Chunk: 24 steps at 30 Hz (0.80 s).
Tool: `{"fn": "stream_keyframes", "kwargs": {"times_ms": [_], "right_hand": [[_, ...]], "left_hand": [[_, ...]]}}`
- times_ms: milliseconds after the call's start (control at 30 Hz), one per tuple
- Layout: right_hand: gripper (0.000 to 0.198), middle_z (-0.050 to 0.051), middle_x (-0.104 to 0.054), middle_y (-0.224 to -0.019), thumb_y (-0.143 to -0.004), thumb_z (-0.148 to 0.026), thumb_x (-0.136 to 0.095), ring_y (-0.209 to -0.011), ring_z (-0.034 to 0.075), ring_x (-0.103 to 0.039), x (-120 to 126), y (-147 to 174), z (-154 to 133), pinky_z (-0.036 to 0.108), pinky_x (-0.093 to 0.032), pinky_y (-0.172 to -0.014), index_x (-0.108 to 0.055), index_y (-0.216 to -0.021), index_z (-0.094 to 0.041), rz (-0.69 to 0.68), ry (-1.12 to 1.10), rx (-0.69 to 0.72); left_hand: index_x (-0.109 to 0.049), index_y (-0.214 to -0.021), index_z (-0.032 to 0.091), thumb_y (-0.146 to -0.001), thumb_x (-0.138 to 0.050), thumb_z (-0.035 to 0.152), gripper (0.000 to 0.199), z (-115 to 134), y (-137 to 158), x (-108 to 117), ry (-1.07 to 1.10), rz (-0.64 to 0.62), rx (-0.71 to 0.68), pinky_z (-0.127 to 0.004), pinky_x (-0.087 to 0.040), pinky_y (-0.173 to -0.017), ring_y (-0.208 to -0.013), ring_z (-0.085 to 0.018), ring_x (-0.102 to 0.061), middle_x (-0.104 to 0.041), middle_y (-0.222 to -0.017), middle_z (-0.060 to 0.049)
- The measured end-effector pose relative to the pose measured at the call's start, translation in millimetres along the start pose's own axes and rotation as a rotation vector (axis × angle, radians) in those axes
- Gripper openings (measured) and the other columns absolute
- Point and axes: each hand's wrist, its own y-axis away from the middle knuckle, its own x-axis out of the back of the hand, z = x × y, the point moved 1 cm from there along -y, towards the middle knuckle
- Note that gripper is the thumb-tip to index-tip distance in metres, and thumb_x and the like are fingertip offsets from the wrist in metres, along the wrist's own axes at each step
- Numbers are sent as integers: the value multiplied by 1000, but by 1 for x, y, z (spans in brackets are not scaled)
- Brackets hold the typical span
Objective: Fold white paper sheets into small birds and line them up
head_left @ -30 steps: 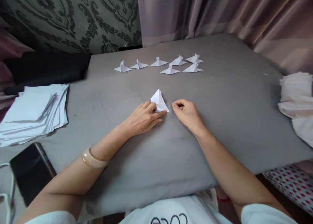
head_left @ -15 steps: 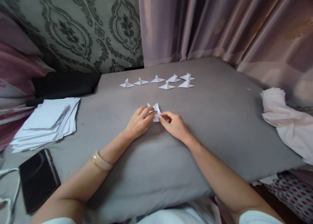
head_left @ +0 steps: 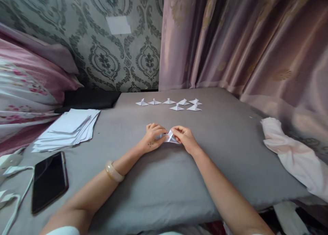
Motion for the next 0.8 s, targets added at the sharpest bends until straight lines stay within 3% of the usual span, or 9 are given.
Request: {"fn": "stream_keyframes", "kwargs": {"times_ms": [100, 200, 300, 433, 567, 667, 800], "right_hand": [[36, -3, -57, -60, -66, -49, -72, -45, 6, -40, 4, -4, -8, 21, -27, -41, -66, -77, -16, -6, -41, -11], [44, 3, -67, -79, -67, -52, -70, -60, 10, -56, 14, -11, -20, 22, -39, -51, -67, -94, -18, 124, -43, 63], [41, 6, -70, -87, -71, -51, -68, -77, 15, -64, 19, -16, -30, 26, -47, -64, -64, -97, -19, 181, 31, 143], [26, 6, -69, -81, -78, -44, -63, -75, 18, -64, 2, -9, -31, 30, -49, -69, -62, -85, -19, 63, 271, 312], [17, 4, -69, -83, -82, -39, -58, -76, 18, -64, -23, 0, -20, 30, -48, -72, -60, -85, -22, 61, 560, 528], [21, 3, -69, -88, -78, -40, -64, -81, 20, -65, -34, -3, -9, 33, -48, -73, -57, -90, -24, 99, 626, 508], [21, 1, -70, -84, -77, -36, -65, -75, 19, -66, -42, -13, -1, 31, -49, -71, -57, -93, -25, 73, 528, 423]], "left_hand": [[-72, -81, 21, -82, -64, 38, 19, 6, -2, 1, 312, 31, 207, -38, -32, -94, -88, -20, -56, -71, -85, -4], [-71, -69, 19, -64, -76, 40, 22, -1, -5, 5, 783, 315, 638, -32, -38, -82, -80, -19, -57, -68, -75, -4], [-69, -70, 17, -61, -73, 42, 27, -13, -7, 9, 912, 559, 838, -28, -36, -68, -70, -16, -56, -67, -73, -4], [-66, -67, 16, -55, -75, 42, 30, -25, -6, 4, 980, 697, 905, -25, -34, -63, -62, -12, -54, -64, -67, -2], [-66, -65, 15, -54, -76, 38, 27, -26, -1, -9, 1012, 768, 918, -24, -33, -61, -59, -11, -50, -60, -61, 1], [-67, -64, 15, -56, -75, 36, 25, -23, 1, -13, 1014, 789, 894, -24, -33, -61, -59, -10, -48, -59, -60, 1], [-65, -61, 15, -60, -75, 37, 25, -20, 2, -14, 992, 796, 843, -23, -34, -60, -57, -10, -46, -55, -58, 2]]}}
